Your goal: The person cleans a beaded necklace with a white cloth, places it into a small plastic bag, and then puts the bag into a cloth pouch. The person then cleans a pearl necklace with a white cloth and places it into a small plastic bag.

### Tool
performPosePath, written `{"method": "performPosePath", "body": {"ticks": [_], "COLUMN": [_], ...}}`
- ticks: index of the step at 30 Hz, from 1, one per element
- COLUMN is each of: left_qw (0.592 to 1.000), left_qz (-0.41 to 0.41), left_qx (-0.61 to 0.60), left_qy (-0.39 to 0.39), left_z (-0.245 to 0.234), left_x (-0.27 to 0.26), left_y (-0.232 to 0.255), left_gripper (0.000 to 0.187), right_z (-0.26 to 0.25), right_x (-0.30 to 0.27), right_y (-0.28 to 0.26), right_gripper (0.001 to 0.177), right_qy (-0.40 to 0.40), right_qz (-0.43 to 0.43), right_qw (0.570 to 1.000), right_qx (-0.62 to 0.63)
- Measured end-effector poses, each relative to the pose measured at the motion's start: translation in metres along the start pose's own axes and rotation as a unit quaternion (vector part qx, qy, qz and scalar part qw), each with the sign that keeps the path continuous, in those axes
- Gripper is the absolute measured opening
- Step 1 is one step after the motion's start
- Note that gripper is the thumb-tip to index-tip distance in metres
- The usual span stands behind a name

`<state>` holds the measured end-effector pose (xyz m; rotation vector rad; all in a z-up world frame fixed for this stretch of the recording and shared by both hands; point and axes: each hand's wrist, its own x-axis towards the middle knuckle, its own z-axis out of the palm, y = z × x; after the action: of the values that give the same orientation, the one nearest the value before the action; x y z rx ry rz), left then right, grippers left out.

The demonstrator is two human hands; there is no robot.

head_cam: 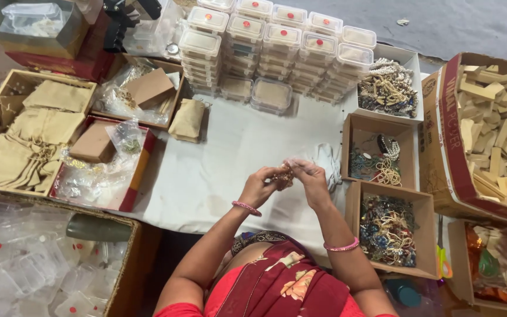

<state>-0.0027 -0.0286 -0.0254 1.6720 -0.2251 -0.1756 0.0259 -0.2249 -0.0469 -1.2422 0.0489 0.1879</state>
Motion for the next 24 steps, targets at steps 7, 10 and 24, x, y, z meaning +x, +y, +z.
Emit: {"method": "performPosePath", "body": {"ticks": [7,10,24], "left_qw": [0.999,0.999,0.957], "left_qz": [0.003,-0.005,-0.16], "left_qx": [-0.014,-0.01,-0.242], "left_qy": [0.03,0.051,0.007], "left_z": [0.014,0.019,-0.046], "left_x": [0.0,0.008,0.023], "left_y": [-0.006,-0.033,-0.022], "left_gripper": [0.03,0.031,0.068], "right_z": [0.001,0.001,0.068], "right_x": [-0.014,-0.015,-0.023], "right_y": [-0.018,-0.018,-0.013], "right_gripper": [0.032,0.038,0.042], "right_qy": [-0.046,-0.06,-0.037], "right_qz": [-0.117,-0.186,-0.452], "right_qw": [0.98,0.947,0.668], "right_qx": [-0.154,-0.255,-0.59]}}
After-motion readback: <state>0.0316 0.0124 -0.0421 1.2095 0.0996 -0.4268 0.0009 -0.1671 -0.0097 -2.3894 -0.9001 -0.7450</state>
